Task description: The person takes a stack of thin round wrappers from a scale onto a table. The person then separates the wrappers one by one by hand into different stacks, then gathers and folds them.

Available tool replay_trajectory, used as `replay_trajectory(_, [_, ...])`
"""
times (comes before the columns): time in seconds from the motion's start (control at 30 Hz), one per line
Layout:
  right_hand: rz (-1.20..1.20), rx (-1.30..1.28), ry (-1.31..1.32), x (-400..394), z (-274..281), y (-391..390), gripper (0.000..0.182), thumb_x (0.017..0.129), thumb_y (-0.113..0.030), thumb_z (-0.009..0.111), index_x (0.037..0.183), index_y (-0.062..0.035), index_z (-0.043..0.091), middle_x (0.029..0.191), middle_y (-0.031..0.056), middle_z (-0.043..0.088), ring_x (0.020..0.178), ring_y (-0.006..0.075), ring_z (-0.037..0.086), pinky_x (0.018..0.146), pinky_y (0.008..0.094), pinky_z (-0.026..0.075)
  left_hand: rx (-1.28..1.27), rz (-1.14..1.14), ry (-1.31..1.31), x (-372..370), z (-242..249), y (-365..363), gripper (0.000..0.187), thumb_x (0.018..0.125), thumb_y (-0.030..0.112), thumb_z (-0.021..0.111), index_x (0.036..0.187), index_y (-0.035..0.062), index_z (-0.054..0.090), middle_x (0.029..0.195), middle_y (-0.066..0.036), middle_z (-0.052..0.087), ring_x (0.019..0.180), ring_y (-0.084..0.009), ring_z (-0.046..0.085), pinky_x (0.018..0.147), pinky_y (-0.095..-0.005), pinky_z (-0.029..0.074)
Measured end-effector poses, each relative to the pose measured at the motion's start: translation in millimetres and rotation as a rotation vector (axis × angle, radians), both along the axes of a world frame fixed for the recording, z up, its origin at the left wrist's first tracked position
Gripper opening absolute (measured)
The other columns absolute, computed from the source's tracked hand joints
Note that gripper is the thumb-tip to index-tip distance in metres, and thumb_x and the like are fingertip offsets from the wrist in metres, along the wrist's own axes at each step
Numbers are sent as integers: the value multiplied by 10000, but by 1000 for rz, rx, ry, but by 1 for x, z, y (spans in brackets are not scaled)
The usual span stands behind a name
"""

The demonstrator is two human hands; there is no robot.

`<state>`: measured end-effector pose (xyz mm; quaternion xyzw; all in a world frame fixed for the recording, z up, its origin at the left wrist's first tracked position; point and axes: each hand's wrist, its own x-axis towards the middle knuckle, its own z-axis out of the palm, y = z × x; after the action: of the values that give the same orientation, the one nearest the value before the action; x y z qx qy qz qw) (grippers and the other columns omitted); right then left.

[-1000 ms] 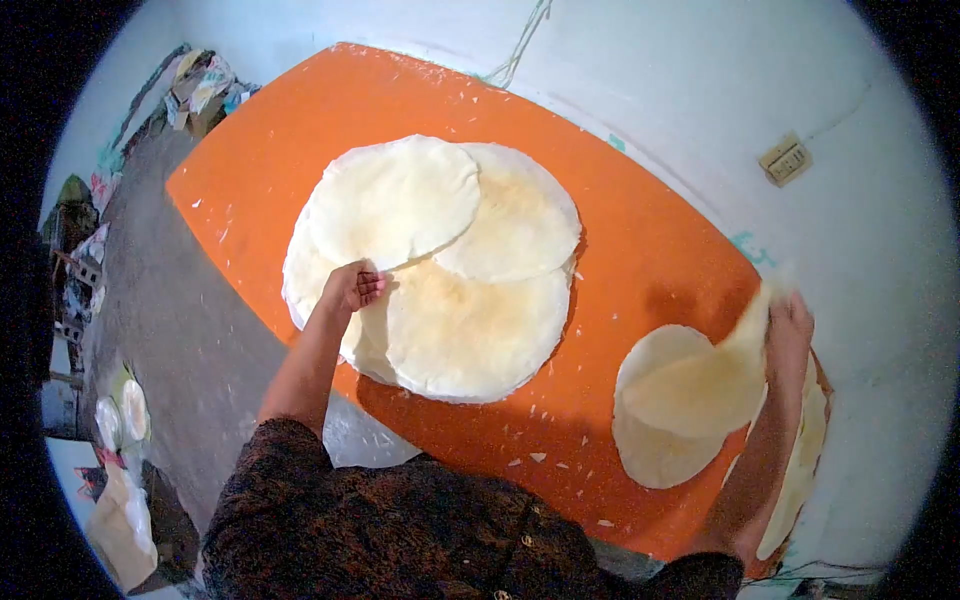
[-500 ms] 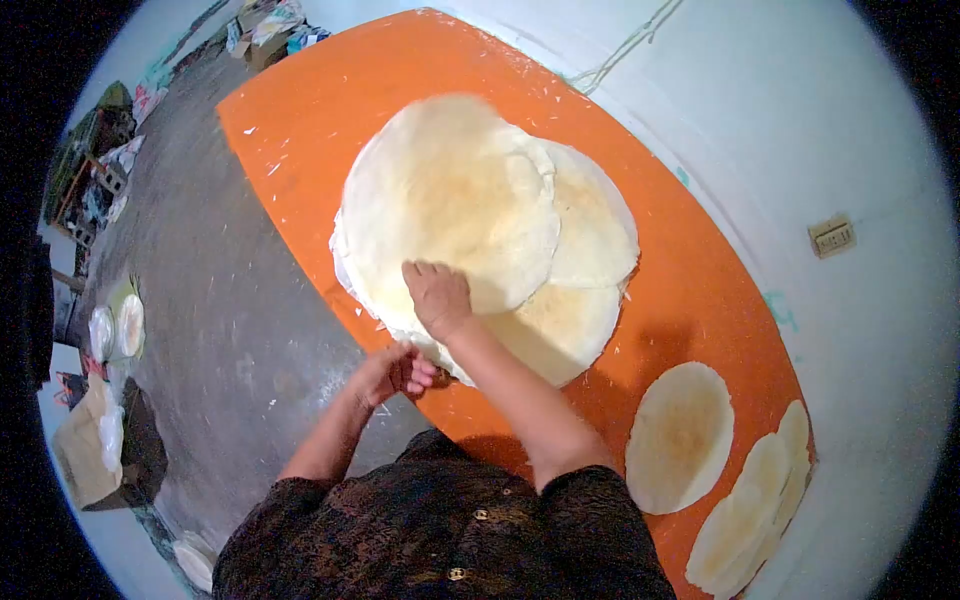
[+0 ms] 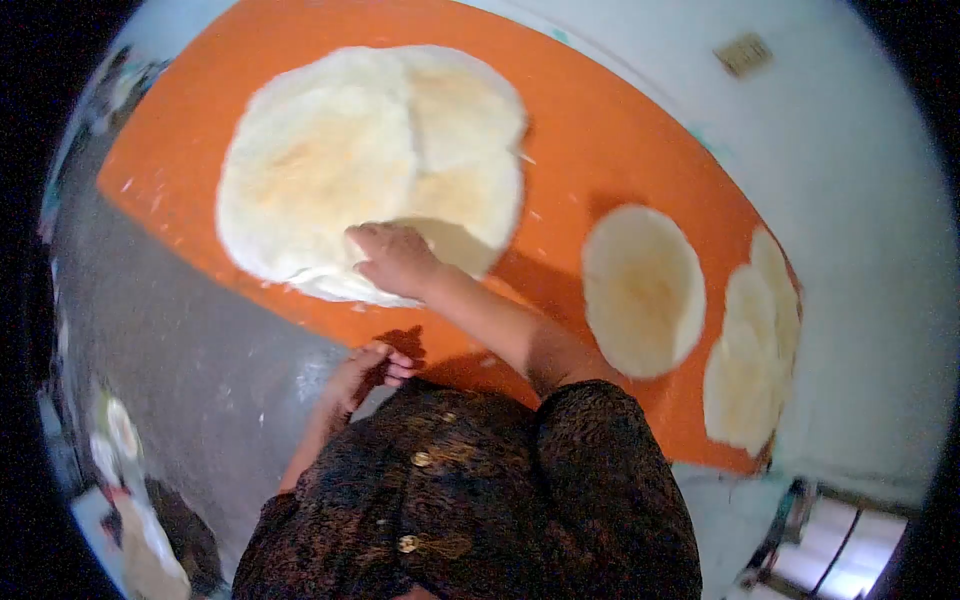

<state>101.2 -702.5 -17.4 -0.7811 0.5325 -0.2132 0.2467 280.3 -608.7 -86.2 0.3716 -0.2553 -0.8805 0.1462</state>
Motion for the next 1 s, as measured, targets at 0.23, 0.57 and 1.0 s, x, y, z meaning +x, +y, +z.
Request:
replay_trajectory(0.23, [-1015, 340, 620, -219, -45, 177, 565, 714, -238, 628, 1171, -4, 394, 1167, 187, 437, 1094, 345, 414, 855, 439, 400, 139, -146, 54, -54, 11, 7, 198, 878, 216, 480, 853, 30, 545, 909, -137, 607, 803, -211, 590, 671, -302, 472])
replay_trajectory(0.57, [-957, 175, 596, -259, -73, 207, 211, 742, -74, 491, 947, -28, 515, 978, 134, 515, 923, 288, 511, 711, 394, 466, 1, -403, -45, -196, 13, 15, 247, 906, 284, 419, 927, 53, 504, 971, -131, 585, 893, -245, 566, 763, -375, 459])
replay_trajectory(1.0, [-574, 428, -195, -256, -12, 343, 281, 707, -187, 585, 957, -62, 557, 856, 131, 583, 800, 280, 569, 707, 362, 453, 207, -287, 281, -312, -14, 9, 544, 856, 433, 456, 1262, 77, 380, 1273, -113, 423, 1171, -257, 396, 964, -407, 338])
